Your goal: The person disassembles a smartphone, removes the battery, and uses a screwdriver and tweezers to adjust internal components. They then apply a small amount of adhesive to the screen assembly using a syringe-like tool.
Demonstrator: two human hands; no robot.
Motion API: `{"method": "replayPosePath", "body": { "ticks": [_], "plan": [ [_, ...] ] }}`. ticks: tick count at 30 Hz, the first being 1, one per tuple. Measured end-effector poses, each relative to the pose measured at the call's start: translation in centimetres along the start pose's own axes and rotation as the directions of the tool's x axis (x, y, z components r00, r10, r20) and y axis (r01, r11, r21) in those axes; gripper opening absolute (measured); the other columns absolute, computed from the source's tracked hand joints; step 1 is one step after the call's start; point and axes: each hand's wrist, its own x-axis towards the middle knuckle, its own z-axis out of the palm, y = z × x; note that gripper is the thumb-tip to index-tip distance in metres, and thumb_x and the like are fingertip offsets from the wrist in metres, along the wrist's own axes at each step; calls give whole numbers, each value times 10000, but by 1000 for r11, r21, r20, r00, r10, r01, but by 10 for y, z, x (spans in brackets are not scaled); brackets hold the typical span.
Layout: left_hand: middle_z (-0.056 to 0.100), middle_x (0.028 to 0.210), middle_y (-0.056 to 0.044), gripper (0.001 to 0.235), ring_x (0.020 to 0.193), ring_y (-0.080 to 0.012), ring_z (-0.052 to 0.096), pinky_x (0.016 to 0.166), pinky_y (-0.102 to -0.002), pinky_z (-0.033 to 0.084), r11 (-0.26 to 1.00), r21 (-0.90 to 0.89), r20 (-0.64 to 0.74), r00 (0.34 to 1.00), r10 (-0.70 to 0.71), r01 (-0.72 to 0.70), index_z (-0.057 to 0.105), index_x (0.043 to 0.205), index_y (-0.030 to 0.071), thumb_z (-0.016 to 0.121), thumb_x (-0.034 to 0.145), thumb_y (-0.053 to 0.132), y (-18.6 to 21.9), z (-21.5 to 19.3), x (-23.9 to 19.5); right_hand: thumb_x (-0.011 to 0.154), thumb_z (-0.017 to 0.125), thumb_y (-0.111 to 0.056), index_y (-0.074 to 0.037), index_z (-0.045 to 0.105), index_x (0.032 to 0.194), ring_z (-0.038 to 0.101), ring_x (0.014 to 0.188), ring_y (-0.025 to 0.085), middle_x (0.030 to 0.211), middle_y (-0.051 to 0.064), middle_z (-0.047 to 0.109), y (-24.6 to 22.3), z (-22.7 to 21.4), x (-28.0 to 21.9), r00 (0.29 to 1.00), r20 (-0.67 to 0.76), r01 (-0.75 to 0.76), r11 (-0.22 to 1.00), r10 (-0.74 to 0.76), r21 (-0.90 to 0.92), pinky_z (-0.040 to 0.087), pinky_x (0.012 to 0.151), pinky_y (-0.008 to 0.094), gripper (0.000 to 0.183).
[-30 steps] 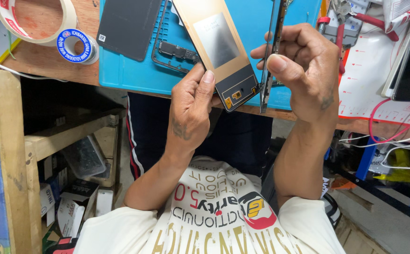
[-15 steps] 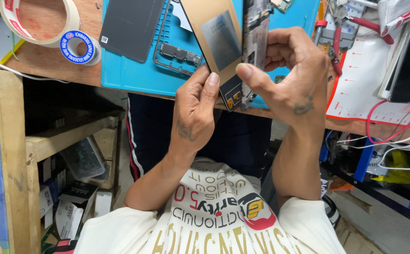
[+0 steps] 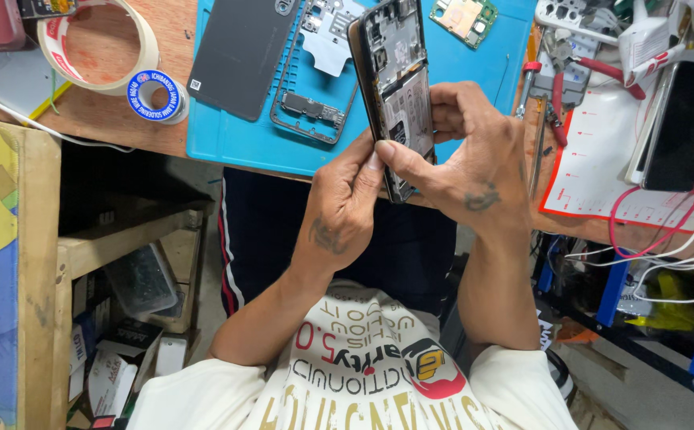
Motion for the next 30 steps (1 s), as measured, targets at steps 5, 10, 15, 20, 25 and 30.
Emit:
{"method": "replayPosePath", "body": {
  "ticks": [5, 10, 15, 20, 25, 30],
  "plan": [
    [682, 1071, -89, 384, 949, -101, 591, 845, -246, 525, 997, -22, 30, 997, -78, 78, 542, 1472, -16, 423, 1127, 104, -2, -1, -3, 818, 916, -348, 51, 654, 1206, 791, 947, 208, 1023, 155, 780, 1, 1, -1, 1000, 6, 18, 1000, -18, 20, 630, 848, 334, 615],
    [679, 1100, -114, 372, 986, -118, 589, 873, -257, 522, 998, -6, 54, 996, -68, 68, 559, 1459, -32, 419, 1127, 61, -4, -2, -4, 809, 912, -334, 51, 651, 1219, 786, 962, 202, 1044, 157, 778, 3, 1, -4, 1000, 19, 13, 999, -14, 36, 626, 862, 332, 620],
    [692, 1272, -138, 448, 1146, -156, 663, 1018, -276, 555, 997, -69, 80, 997, -15, 21, 483, 1510, -45, 391, 1082, 46, -5, -6, -5, 807, 915, -327, 45, 655, 1232, 780, 967, 194, 1057, 152, 775, 2, 1, -5, 999, 35, 17, 999, -19, 38, 626, 871, 323, 622],
    [660, 1306, -154, 454, 1176, -183, 659, 1015, -315, 565, 935, -349, 121, 992, -26, 67, 483, 1488, -84, 437, 1096, 141, -13, -12, -1, 793, 943, -337, 46, 647, 1231, 771, 945, 187, 1039, 139, 769, 0, 3, -8, 999, -14, 36, 999, -36, 4, 625, 831, 308, 652],
    [674, 1261, -186, 432, 1137, -189, 662, 1021, -339, 554, 918, -386, 74, 995, -64, 88, 518, 1435, -99, 565, 1093, 159, -26, -10, 3, 813, 940, -287, 45, 639, 1271, 754, 993, 182, 1088, 143, 758, 0, 9, -18, 997, -55, 54, 998, -55, -13, 618, 858, 305, 641],
    [693, 1283, -139, 399, 1180, -165, 657, 1062, -308, 535, 930, -354, 92, 993, -72, 100, 567, 1404, -82, 545, 1115, 192, -30, -18, -3, 938, 829, -131, 72, 584, 1345, 711, 1058, 162, 1157, 137, 726, 17, 11, -35, 999, -34, 45, 954, -36, 297, 585, 947, 292, 517]
  ]
}}
